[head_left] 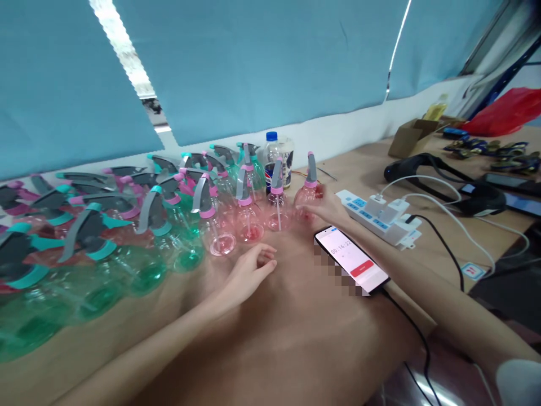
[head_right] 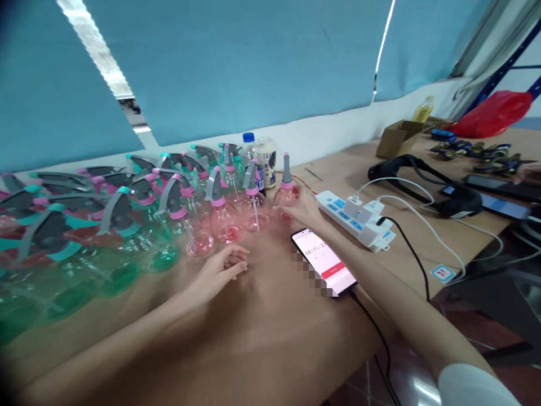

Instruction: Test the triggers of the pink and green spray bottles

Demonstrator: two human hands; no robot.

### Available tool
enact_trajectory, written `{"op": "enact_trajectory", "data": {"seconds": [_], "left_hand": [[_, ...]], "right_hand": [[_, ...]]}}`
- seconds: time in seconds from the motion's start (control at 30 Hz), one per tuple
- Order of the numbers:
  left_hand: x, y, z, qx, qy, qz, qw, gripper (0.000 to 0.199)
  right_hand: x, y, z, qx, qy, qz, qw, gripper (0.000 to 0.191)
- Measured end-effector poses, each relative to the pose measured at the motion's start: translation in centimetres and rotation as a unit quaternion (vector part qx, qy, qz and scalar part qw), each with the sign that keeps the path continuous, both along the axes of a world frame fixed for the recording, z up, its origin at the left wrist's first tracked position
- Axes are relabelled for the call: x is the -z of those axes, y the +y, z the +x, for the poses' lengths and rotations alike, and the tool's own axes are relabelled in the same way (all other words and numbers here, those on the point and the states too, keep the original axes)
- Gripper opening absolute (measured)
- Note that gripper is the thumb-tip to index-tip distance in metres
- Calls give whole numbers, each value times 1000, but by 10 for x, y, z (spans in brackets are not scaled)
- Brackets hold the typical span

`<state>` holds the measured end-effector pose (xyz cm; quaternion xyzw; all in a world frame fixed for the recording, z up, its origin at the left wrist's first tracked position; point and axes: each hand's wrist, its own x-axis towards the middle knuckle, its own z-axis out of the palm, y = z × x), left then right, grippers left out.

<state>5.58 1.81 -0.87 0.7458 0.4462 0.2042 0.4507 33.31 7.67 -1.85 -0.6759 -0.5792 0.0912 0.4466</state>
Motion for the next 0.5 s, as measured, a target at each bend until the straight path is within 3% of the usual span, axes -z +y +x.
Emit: {"op": "enact_trajectory", "data": {"seconds": [0.27, 0.4, 0.5], "left_hand": [[-7, -8, -1, -6, -9, 4, 1000, 23], [-15, -11, 1, -14, -30, 12, 999, 24], [-23, -18, 0, -26, -69, 28, 997, 32]], "right_hand": [[-13, -20, -10, 22, 34, 56, 998, 71], [-36, -61, -26, 5, 26, 98, 995, 67], [-51, -99, -54, -40, 20, 87, 995, 64]]}}
